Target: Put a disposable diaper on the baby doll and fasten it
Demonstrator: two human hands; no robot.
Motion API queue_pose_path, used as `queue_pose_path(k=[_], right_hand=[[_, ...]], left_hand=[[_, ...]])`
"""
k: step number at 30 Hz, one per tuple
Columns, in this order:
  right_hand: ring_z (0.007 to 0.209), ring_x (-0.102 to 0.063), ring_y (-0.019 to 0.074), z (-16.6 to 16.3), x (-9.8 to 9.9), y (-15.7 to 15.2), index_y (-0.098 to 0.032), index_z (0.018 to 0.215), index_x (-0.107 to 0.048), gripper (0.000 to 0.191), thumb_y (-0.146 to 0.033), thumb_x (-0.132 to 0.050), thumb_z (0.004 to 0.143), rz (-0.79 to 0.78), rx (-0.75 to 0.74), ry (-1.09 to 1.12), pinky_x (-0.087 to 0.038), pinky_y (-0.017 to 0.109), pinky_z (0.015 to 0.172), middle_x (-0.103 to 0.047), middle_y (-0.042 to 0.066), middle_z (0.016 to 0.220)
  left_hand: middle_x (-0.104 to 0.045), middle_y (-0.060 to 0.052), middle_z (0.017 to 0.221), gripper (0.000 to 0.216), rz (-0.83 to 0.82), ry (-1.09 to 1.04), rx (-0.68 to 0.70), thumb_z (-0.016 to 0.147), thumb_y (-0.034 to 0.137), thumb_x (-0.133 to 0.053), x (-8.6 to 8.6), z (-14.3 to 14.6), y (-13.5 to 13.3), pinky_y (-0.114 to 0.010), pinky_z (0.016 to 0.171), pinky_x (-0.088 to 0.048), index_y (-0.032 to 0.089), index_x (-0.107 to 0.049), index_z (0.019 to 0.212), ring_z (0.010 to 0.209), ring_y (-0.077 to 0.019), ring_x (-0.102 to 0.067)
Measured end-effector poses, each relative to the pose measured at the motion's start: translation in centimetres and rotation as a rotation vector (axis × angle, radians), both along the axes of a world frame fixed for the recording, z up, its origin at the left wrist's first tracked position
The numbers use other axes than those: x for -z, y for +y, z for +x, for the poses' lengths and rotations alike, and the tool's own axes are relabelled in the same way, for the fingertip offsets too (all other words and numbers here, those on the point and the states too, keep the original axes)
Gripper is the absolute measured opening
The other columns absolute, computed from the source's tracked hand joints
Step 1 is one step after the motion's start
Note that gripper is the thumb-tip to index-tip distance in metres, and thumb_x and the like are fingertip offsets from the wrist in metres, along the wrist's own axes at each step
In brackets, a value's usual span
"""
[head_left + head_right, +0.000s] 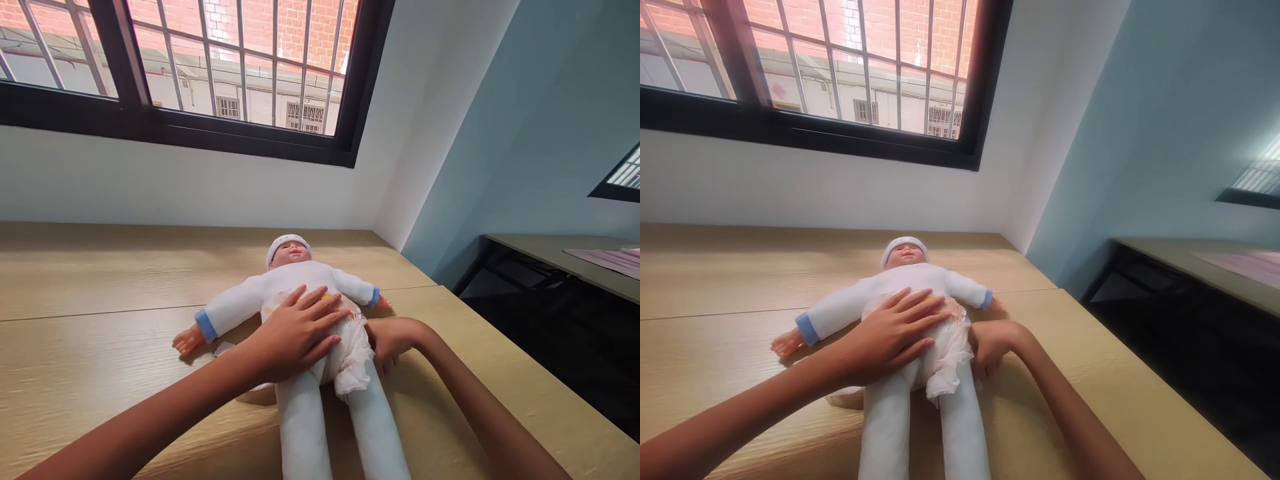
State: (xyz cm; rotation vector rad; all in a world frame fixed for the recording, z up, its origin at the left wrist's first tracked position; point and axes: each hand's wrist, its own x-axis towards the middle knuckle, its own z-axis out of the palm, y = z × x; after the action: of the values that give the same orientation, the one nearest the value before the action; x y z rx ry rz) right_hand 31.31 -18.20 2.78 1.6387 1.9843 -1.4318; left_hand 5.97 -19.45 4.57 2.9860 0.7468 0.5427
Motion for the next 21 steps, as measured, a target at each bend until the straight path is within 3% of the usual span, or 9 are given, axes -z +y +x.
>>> queue_pose_path(k=[2,7,15,21], right_hand=[[0.055,-0.064,0.0167,0.9,-0.8,0.2,-0.016,0.065,-0.066,0.009,-0.021,-0.068,0.058,0.022,-0.013,0.016,-0.047,0.020,0.046,-0.066,0.002,0.060],[0.072,-0.066,0.0163,2.8,-2.4,0.5,-0.017,0.069,-0.060,0.011,-0.028,-0.062,0.071,0.112,0.041,0.204,-0.054,0.024,0.062,-0.067,0.002,0.074],[0.058,-0.059,0.0152,3.5,0.0,2.0,-0.018,0.063,-0.051,0.012,-0.023,-0.061,0.067,0.356,0.282,0.239,-0.047,0.024,0.056,-0.061,0.001,0.059],[0.064,-0.058,0.0144,3.4,-1.5,1.6,-0.018,0.077,-0.054,0.012,-0.024,-0.060,0.069,0.382,0.308,0.289,-0.048,0.025,0.062,-0.059,-0.001,0.070]], left_hand=[[-0.041,-0.003,0.150,0.046,-0.008,0.005,-0.003,0.100,0.039,-0.032,0.1,0.0,0.0,-0.059,0.114,-0.025,0.028,-0.037,0.145,0.142,-0.0298,-0.030],[-0.040,-0.002,0.151,0.045,-0.026,0.009,-0.005,0.100,0.039,-0.031,0.1,0.0,-0.1,-0.058,0.115,-0.024,0.028,-0.038,0.144,0.142,-0.0292,-0.029],[-0.044,-0.001,0.148,0.043,-0.046,0.007,0.011,0.100,0.040,-0.033,-0.1,-0.1,0.0,-0.059,0.115,-0.022,0.030,-0.041,0.141,0.142,-0.0281,-0.029],[-0.045,-0.001,0.148,0.043,-0.031,-0.013,0.011,0.100,0.040,-0.033,0.0,0.0,0.0,-0.060,0.115,-0.023,0.030,-0.041,0.141,0.141,-0.0286,-0.031]])
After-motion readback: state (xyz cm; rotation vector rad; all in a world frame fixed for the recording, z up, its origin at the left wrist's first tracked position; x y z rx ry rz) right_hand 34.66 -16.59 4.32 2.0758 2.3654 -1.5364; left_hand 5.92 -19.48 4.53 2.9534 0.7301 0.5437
